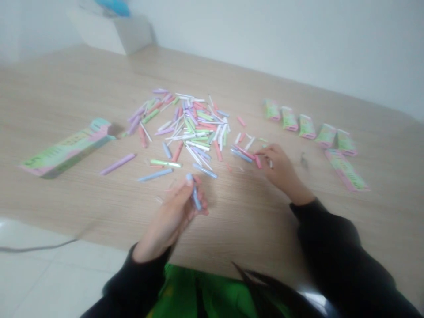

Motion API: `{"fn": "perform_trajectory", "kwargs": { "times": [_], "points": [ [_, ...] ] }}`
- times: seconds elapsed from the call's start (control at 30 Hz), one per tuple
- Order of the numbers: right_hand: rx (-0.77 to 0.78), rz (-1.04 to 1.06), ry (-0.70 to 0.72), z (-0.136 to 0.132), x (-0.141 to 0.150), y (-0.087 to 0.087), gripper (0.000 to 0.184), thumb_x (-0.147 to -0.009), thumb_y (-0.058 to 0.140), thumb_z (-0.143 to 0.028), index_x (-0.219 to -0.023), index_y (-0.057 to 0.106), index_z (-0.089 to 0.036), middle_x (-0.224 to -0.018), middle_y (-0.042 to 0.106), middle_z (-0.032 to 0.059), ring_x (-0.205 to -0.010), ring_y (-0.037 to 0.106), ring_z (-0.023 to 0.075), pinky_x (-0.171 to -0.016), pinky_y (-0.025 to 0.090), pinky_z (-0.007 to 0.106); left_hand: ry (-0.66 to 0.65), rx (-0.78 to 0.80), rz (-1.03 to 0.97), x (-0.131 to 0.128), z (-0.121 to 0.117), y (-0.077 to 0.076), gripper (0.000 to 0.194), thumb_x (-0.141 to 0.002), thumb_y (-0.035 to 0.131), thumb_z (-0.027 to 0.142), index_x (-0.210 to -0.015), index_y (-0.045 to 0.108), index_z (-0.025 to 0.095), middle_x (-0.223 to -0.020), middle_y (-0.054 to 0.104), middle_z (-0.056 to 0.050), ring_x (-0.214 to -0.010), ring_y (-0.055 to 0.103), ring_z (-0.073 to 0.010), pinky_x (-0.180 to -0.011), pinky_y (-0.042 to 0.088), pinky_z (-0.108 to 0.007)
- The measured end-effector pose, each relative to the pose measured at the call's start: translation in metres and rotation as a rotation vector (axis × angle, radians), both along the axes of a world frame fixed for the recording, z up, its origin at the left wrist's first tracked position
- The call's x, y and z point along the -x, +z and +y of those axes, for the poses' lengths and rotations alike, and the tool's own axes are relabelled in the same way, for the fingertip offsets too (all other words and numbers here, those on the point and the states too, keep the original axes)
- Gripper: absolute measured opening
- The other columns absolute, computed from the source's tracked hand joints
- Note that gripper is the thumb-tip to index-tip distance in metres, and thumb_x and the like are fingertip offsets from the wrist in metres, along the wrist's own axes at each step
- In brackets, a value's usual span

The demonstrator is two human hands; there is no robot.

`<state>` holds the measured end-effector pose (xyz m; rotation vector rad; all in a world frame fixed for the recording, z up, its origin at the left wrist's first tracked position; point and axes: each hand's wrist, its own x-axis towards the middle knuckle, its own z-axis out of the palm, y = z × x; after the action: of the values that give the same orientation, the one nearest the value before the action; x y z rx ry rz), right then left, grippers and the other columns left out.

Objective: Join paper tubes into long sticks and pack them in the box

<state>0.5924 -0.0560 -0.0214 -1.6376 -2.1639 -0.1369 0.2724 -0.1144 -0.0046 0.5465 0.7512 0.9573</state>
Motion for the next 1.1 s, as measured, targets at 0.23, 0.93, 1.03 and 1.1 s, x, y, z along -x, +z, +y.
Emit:
{"fn": "perform_trajectory", "kwargs": {
  "times": [0.23, 0.93, 1.03, 1.1],
  "points": [
    [0.146, -0.006, 0.112, 0.037, 0.044, 0.008, 0.029, -0.084, 0.051, -0.005, -0.096, 0.077, -0.011, -0.097, 0.061, 0.0136, -0.092, 0.06, 0.0258, -0.086, 0.049, 0.04, -0.049, -0.047, 0.125, 0.006, -0.007, -0.001, 0.022, -0.091, 0.07, 0.037, -0.092, 0.064, 0.016, -0.071, 0.056, 0.001, -0.057, 0.051, -0.0109, -0.052, 0.045, -0.02],
    [0.202, -0.103, -0.048, 0.039, 0.054, 0.007, 0.02, -0.087, 0.057, -0.015, -0.093, 0.076, -0.014, -0.104, 0.068, 0.0146, -0.1, 0.061, 0.03, -0.09, 0.036, 0.043, -0.09, -0.136, 0.212, 0.01, -0.006, -0.016, 0.018, -0.09, 0.063, 0.035, -0.093, 0.064, 0.017, -0.071, 0.055, 0.001, -0.061, 0.047, -0.0122, -0.059, 0.037, -0.027],
    [0.213, -0.091, -0.059, 0.03, 0.052, 0.013, 0.021, -0.088, 0.056, -0.017, -0.094, 0.076, -0.015, -0.102, 0.068, 0.0139, -0.098, 0.062, 0.0299, -0.088, 0.039, 0.043, -0.09, -0.145, 0.236, 0.009, -0.006, -0.016, 0.019, -0.09, 0.062, 0.035, -0.094, 0.064, 0.017, -0.072, 0.055, 0.001, -0.062, 0.046, -0.0128, -0.06, 0.037, -0.028],
    [0.24, -0.08, -0.052, 0.023, 0.051, 0.015, 0.019, -0.089, 0.058, -0.02, -0.095, 0.075, -0.015, -0.099, 0.069, 0.0132, -0.094, 0.063, 0.0289, -0.085, 0.042, 0.042, -0.095, -0.157, 0.249, 0.008, -0.006, -0.016, 0.018, -0.09, 0.061, 0.036, -0.094, 0.063, 0.018, -0.072, 0.055, 0.001, -0.063, 0.046, -0.013, -0.06, 0.037, -0.028]
  ]
}}
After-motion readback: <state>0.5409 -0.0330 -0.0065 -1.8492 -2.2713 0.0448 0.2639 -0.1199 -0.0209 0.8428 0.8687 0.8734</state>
